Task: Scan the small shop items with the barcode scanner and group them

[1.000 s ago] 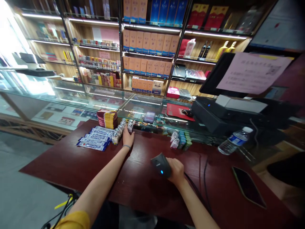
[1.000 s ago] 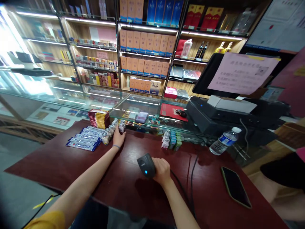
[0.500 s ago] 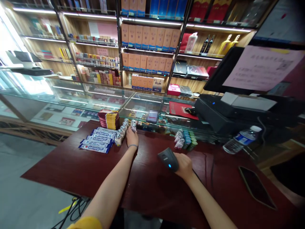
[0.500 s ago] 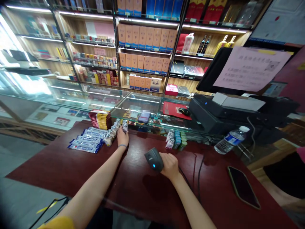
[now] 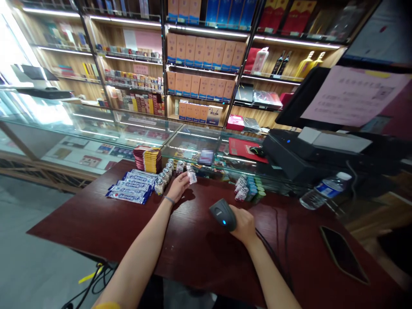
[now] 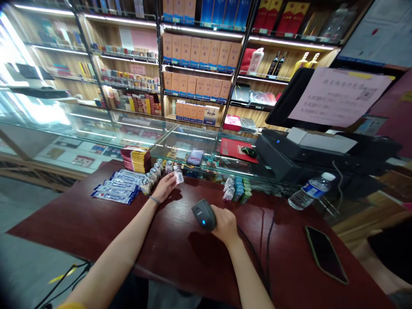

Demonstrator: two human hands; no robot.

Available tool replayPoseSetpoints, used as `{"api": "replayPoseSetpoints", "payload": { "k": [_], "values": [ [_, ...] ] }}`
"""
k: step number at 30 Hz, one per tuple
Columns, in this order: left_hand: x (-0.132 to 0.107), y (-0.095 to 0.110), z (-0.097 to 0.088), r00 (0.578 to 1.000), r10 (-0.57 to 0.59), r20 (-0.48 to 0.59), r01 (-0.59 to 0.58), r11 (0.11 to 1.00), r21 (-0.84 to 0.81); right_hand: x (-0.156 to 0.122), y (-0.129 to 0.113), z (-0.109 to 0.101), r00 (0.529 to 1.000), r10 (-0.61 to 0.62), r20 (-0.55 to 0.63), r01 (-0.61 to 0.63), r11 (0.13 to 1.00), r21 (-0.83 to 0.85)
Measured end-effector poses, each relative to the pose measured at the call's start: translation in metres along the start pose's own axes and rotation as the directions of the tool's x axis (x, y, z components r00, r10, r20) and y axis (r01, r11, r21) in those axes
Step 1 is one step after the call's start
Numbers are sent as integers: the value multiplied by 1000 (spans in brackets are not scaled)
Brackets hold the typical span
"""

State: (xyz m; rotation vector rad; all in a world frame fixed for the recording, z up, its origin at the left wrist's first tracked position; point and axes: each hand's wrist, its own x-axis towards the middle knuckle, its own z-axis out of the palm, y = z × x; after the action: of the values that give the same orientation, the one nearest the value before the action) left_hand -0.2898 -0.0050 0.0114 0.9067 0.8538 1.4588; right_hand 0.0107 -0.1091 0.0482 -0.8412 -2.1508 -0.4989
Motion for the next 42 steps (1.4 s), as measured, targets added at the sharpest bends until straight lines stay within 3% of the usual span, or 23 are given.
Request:
{"api": "replayPoseSetpoints", "payload": {
  "k": [4, 7, 13, 19, 23, 27, 34, 38, 42],
  "values": [
    [-4, 9, 0, 997, -59, 55, 68, 981, -183, 3, -3, -5, 996, 16, 83, -16, 1000, -3],
    [-4, 12, 2, 997, -51, 52, 61, 972, -229, 3, -4, -6, 995, 2, 101, -2, 1000, -3],
    [-2, 12, 5, 998, -25, 61, 36, 981, -192, -1, 0, -8, 988, 40, 150, -42, 999, 12],
    [-7, 9, 14, 998, -44, 50, 46, 997, -59, -6, 10, -8, 999, 40, 16, -41, 999, 15],
    [-15, 1, 43, 992, 8, 130, -27, 988, 150, -10, 21, -15, 995, 45, -89, -47, 999, -22],
    [-24, -13, 85, 983, 43, 181, -94, 954, 286, -18, 34, -29, 994, 33, -106, -33, 999, 4],
    [-44, -59, 156, 981, 142, 133, -190, 837, 513, -40, 57, -54, 991, 35, -128, -39, 999, -32],
    [-51, -87, 183, 965, 222, 138, -260, 749, 610, -48, 65, -63, 985, 37, -166, -49, 996, -71],
    [-55, -99, 201, 952, 266, 152, -297, 677, 673, -53, 68, -65, 977, 90, -192, -104, 993, -60]
  ]
}}
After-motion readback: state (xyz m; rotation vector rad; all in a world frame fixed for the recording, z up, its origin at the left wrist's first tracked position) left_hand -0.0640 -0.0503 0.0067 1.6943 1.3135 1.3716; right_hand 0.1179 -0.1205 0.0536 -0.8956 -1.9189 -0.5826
